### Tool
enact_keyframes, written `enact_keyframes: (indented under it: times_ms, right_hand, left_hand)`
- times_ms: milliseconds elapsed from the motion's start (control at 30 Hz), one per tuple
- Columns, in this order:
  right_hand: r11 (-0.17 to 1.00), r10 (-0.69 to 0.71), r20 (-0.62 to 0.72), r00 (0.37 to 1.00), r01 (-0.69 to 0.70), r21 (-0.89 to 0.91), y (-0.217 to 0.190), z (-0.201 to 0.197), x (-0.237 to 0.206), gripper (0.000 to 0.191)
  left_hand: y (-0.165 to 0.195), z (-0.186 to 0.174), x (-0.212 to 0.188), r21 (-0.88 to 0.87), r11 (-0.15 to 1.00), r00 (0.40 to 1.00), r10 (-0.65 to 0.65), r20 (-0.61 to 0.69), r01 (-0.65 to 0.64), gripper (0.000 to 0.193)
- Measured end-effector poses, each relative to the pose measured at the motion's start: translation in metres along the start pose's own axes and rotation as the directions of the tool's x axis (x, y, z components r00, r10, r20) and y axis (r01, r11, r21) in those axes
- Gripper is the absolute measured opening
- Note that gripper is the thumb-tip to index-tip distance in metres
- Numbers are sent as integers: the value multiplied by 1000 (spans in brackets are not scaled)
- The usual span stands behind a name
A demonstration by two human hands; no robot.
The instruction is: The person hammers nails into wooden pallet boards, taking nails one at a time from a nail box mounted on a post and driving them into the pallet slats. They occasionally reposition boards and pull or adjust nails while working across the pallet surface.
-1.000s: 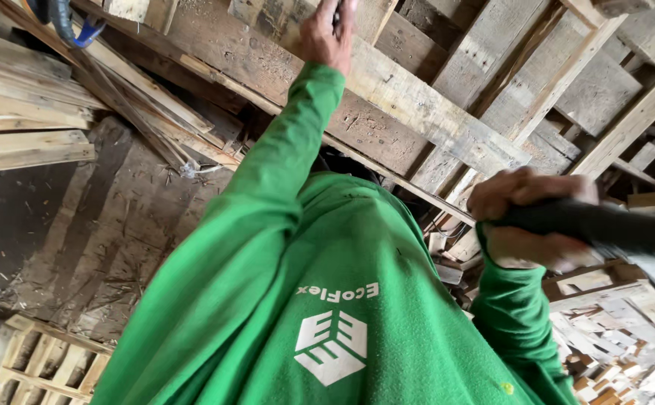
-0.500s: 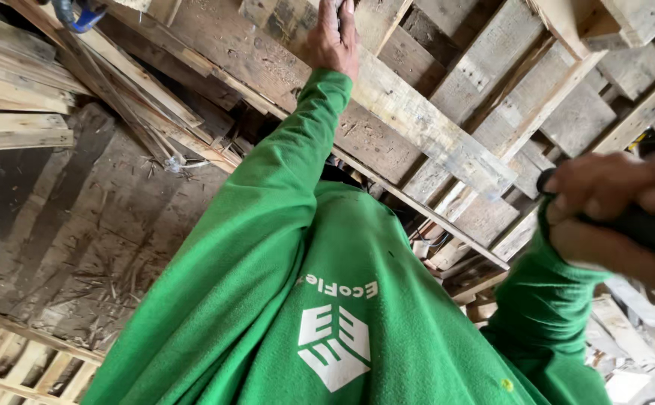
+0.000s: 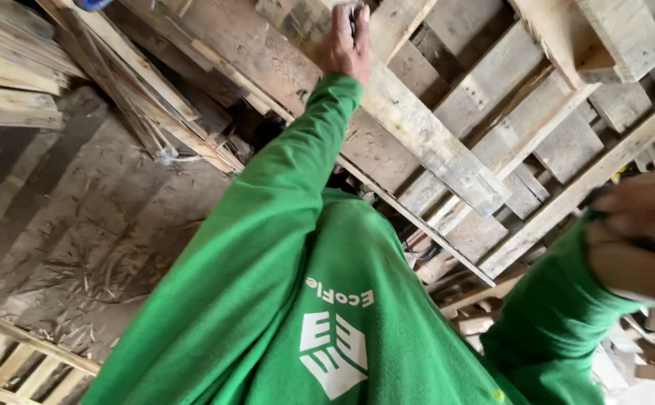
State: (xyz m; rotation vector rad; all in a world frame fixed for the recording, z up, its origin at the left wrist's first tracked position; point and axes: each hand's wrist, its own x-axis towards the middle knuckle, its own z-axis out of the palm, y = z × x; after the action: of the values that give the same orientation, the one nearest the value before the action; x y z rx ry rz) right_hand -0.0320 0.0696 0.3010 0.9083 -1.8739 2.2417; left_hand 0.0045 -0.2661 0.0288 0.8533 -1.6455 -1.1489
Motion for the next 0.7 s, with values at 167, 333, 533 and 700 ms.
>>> enact_keyframes:
  times_ms: [167,333,533,700]
  right_hand:
    - [794,461,272,845,-256,-552,54,50,-84,52]
    - [348,846,-64,530,-638,-687,98,8,-141,58]
    - [999,-6,-14,1000,6,-35,-5,6,4,52]
    - [811,418,215,883,-256,-526,40,77,-82,48]
  left_hand:
    - [-10,-2,-6,34,998,998,-42,-56,44,21]
    - [-9,1,-2,4,984,984,-178,27,178,18]
    - [-11,-1,-8,25,992,989,125,-85,-123,18]
    - [-22,-4,5,154,988,999,6,41,-13,18]
